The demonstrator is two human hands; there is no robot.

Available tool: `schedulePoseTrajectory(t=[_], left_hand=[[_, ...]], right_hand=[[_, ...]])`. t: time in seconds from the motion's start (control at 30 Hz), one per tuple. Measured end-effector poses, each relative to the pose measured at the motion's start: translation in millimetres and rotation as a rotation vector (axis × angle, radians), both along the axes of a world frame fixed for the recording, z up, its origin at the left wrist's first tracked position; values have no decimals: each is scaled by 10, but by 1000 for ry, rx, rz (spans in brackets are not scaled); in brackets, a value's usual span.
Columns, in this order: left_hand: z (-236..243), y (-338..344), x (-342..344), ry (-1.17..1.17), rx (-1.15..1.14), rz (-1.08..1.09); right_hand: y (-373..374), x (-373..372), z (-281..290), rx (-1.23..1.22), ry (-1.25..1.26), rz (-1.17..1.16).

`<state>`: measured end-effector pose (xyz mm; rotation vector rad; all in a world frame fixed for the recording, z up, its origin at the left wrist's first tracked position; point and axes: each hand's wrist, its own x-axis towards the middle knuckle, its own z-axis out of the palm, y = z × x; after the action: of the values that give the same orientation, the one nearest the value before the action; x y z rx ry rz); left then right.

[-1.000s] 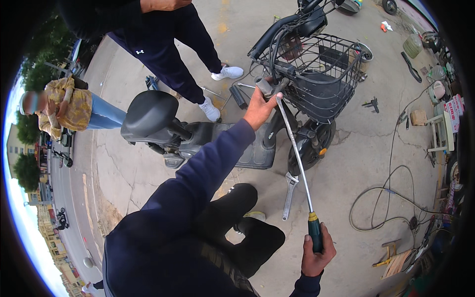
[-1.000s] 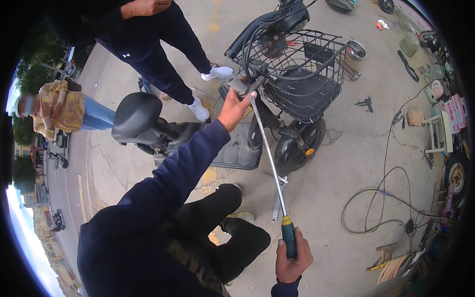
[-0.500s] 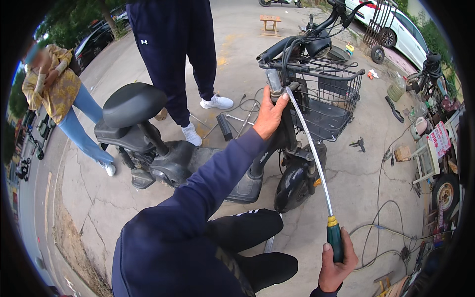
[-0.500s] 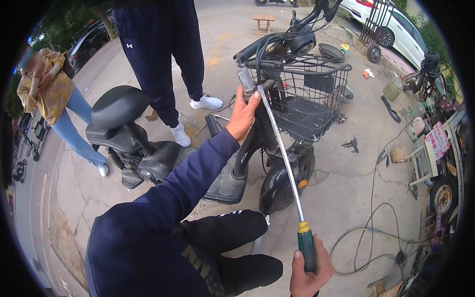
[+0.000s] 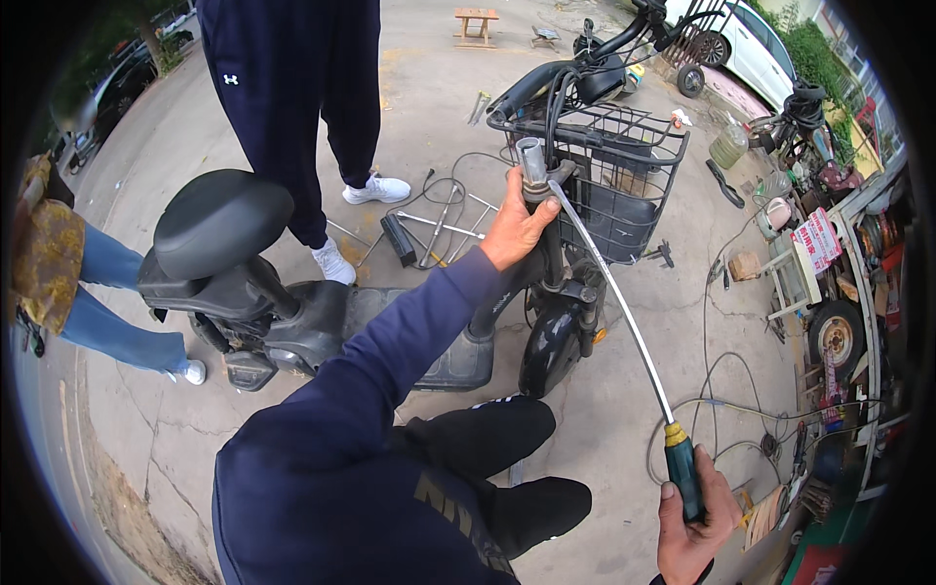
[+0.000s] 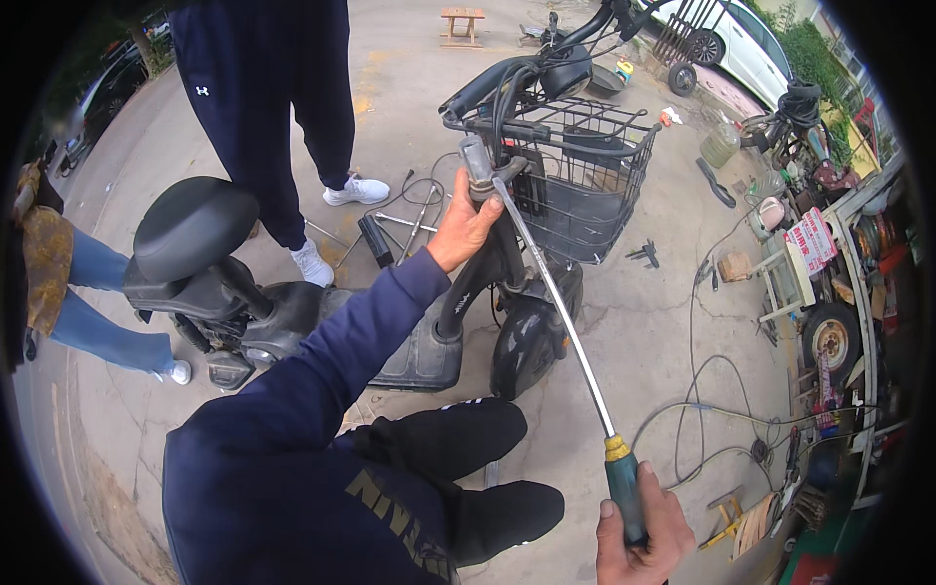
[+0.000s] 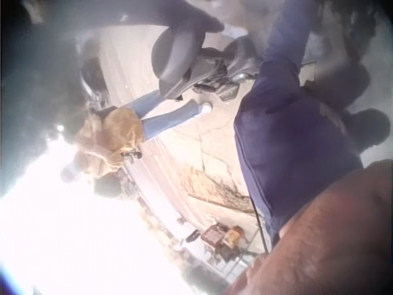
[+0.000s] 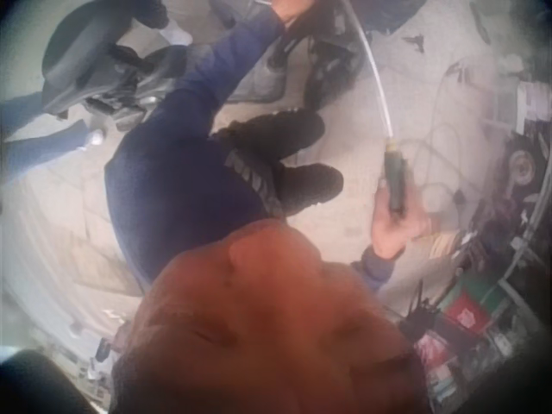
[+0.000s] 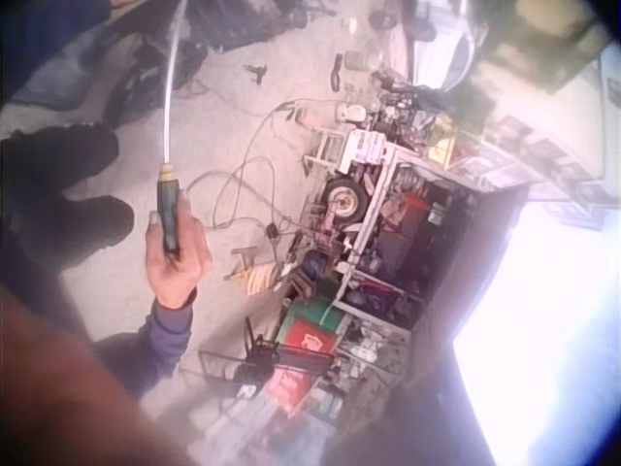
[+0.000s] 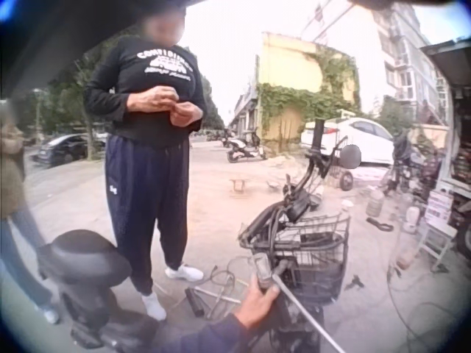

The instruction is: The person adjusts the handlebars and front stem of an electric scooter using a screwdriver and wrench. They tighten bolts on the stem, reposition the handlebars, and test the steering movement while working in an outdoor repair area.

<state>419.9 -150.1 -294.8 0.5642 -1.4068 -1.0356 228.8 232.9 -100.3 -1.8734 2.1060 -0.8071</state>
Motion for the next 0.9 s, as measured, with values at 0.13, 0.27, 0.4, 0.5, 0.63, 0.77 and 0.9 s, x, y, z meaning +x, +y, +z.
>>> schedulePoseTrajectory(t=[0.13, 0.27, 0.4, 0.5, 0.63, 0.77, 0.9], left_hand=[[28, 14, -33, 78, 19, -5], [75, 60, -40, 91, 25, -8], [81, 65, -31, 84, 59, -15], [67, 53, -40, 124, 80, -44], [211, 155, -51, 148, 119, -76], [239, 171, -20, 198, 151, -96], [231, 176, -46, 243, 166, -90]], right_hand=[[-18, 223, 285, -1, 116, -43], [-162, 477, 733, 56, 307, -30], [-200, 613, 1002, 52, 413, 27], [-327, 750, 1331, 375, 262, -229], [-331, 606, 1520, 136, 381, -86], [-502, 550, 1634, 31, 289, -126], [-494, 556, 1866, 254, 626, 21]])
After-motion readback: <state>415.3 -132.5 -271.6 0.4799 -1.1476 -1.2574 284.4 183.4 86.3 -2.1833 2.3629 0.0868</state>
